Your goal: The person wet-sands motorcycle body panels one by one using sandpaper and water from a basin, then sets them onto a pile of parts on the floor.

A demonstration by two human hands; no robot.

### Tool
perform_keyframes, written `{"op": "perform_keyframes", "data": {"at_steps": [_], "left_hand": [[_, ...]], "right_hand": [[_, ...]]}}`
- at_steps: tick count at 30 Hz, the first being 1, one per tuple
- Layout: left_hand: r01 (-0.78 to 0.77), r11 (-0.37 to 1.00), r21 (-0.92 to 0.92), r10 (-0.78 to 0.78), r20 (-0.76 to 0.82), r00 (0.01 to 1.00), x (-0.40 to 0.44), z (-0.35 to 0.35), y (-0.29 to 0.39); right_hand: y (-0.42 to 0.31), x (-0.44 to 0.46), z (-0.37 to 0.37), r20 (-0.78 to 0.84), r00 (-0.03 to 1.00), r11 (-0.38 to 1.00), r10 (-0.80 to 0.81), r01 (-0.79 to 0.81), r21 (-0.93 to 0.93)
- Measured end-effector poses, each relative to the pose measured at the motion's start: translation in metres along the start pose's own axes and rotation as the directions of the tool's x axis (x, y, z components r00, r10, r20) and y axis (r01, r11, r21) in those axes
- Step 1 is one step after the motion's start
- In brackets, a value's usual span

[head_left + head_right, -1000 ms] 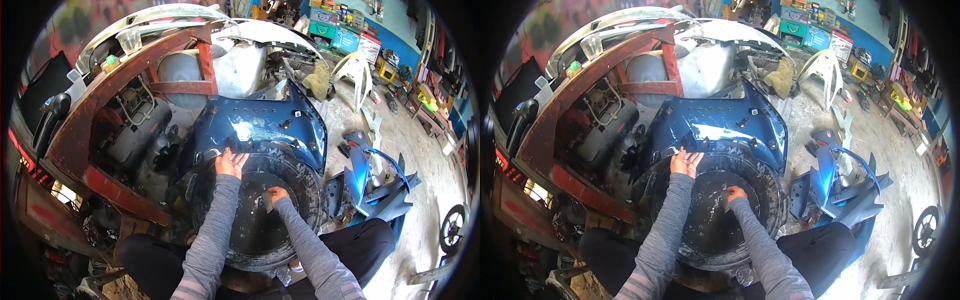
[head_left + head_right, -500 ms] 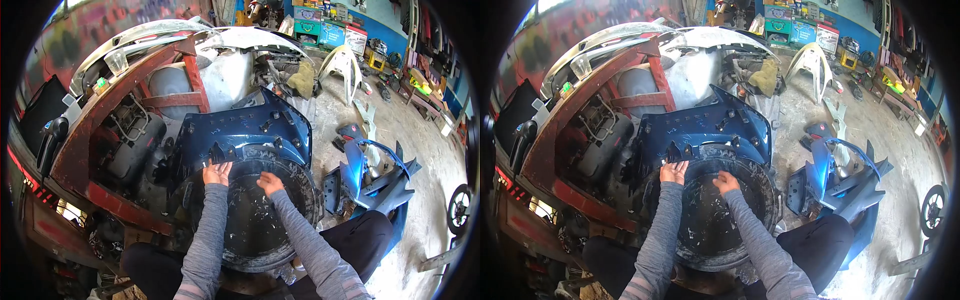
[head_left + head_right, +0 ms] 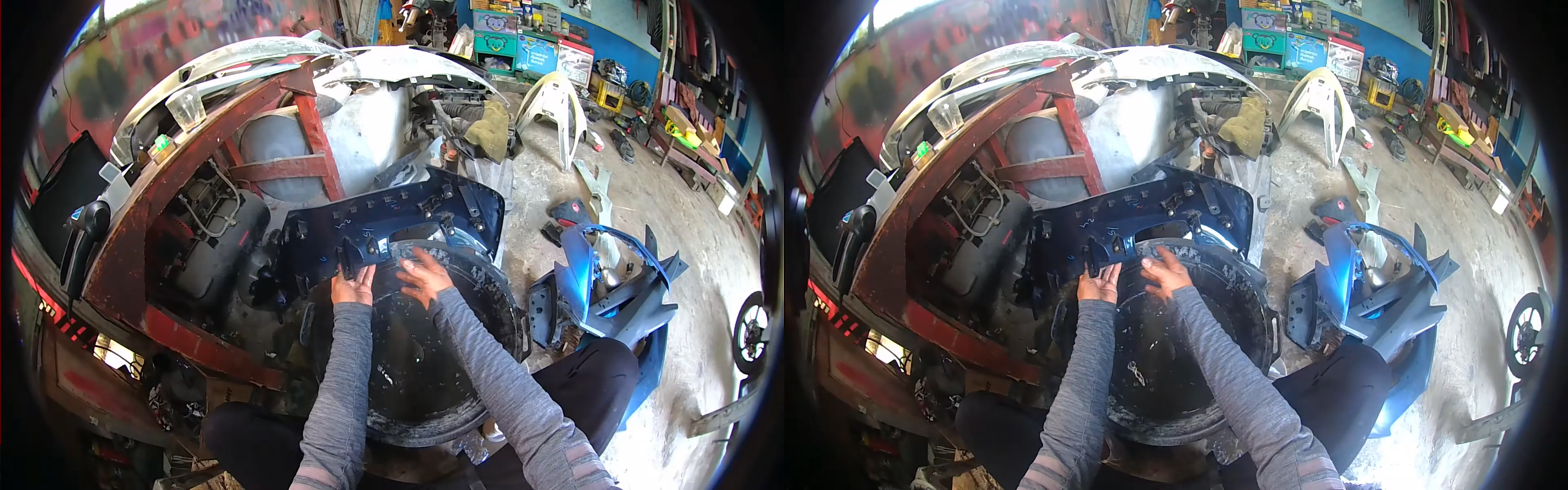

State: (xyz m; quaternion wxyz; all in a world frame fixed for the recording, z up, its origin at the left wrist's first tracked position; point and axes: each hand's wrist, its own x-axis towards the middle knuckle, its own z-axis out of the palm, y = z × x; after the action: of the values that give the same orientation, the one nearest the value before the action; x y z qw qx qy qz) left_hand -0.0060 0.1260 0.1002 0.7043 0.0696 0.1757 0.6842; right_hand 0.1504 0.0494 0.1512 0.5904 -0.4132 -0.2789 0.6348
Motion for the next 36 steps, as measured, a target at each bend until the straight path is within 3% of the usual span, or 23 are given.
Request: {"op": "perform_keyframes", "data": {"at_steps": [7, 10, 13, 17, 19, 21, 23, 24, 26, 27, 29, 30, 33, 34, 35, 36], "left_hand": [[-0.058, 0.995, 0.086, 0.051, 0.076, 0.996, 0.006, -0.003, -0.003], [-0.056, 0.995, 0.085, 0.038, 0.198, 0.979, 0.003, -0.001, 0.002], [-0.022, 0.999, 0.028, 0.014, 0.268, 0.963, -0.001, 0.004, 0.004], [0.035, 0.999, 0.000, -0.033, 0.253, 0.967, -0.009, 0.011, 0.004], [0.066, 0.996, 0.052, -0.078, 0.287, 0.955, -0.009, 0.016, 0.003], [0.108, 0.942, 0.316, -0.186, 0.228, 0.956, -0.010, 0.014, 0.002], [0.056, 0.937, 0.345, -0.172, 0.315, 0.934, -0.019, 0.001, -0.003], [-0.106, 0.863, 0.494, -0.117, 0.400, 0.909, -0.028, 0.001, -0.005], [0.188, 0.960, 0.210, -0.228, 0.184, 0.956, -0.053, 0.017, -0.002], [0.184, 0.959, 0.214, -0.224, 0.183, 0.957, -0.058, 0.014, -0.005], [0.240, 0.969, -0.062, -0.239, 0.018, 0.971, -0.068, -0.005, -0.007], [0.225, 0.969, -0.105, -0.238, -0.133, 0.962, -0.075, -0.007, -0.009], [0.153, 0.985, -0.075, -0.165, -0.193, 0.967, -0.099, 0.009, -0.003], [0.195, 0.971, -0.137, -0.201, -0.028, 0.979, -0.108, 0.013, 0.000], [0.186, 0.973, -0.134, -0.191, -0.025, 0.981, -0.109, 0.014, -0.002], [0.168, 0.985, 0.036, -0.168, 0.011, 0.986, -0.109, 0.016, -0.005]], "right_hand": [[-0.044, 0.003, 0.060, 0.004, 0.991, 0.988, -0.132, 0.131, 0.078], [-0.062, 0.011, 0.065, -0.178, 0.984, 0.992, 0.001, 0.022, 0.128], [-0.070, 0.007, 0.060, -0.154, 0.987, 0.986, 0.047, -0.021, 0.162], [-0.067, 0.006, 0.054, -0.207, 0.967, 0.935, 0.146, -0.067, 0.349], [-0.063, -0.002, 0.052, -0.225, 0.969, 0.919, 0.105, -0.009, 0.394], [-0.057, -0.004, 0.042, -0.150, 0.986, 0.915, 0.067, 0.000, 0.404], [-0.054, -0.008, 0.025, -0.106, 0.992, 0.926, 0.067, -0.023, 0.376], [-0.055, -0.014, 0.020, -0.070, 0.997, 0.925, 0.040, -0.011, 0.381], [-0.053, -0.016, 0.006, -0.012, 1.000, 0.918, -0.005, 0.010, 0.397], [-0.051, -0.015, -0.004, -0.008, 1.000, 0.916, -0.004, 0.007, 0.401], [-0.049, -0.020, -0.021, -0.023, 0.999, 0.960, -0.027, 0.032, 0.280], [-0.049, -0.026, -0.025, -0.011, 0.998, 0.954, -0.059, 0.060, 0.295], [-0.051, -0.038, -0.047, 0.057, 0.995, 0.964, -0.078, 0.061, 0.261], [-0.051, -0.043, -0.052, 0.069, 0.995, 0.963, -0.077, 0.057, 0.262], [-0.051, -0.049, -0.056, 0.065, 0.994, 0.968, -0.086, 0.068, 0.240], [-0.052, -0.054, -0.059, 0.061, 0.994, 0.972, -0.096, 0.081, 0.219]]}}
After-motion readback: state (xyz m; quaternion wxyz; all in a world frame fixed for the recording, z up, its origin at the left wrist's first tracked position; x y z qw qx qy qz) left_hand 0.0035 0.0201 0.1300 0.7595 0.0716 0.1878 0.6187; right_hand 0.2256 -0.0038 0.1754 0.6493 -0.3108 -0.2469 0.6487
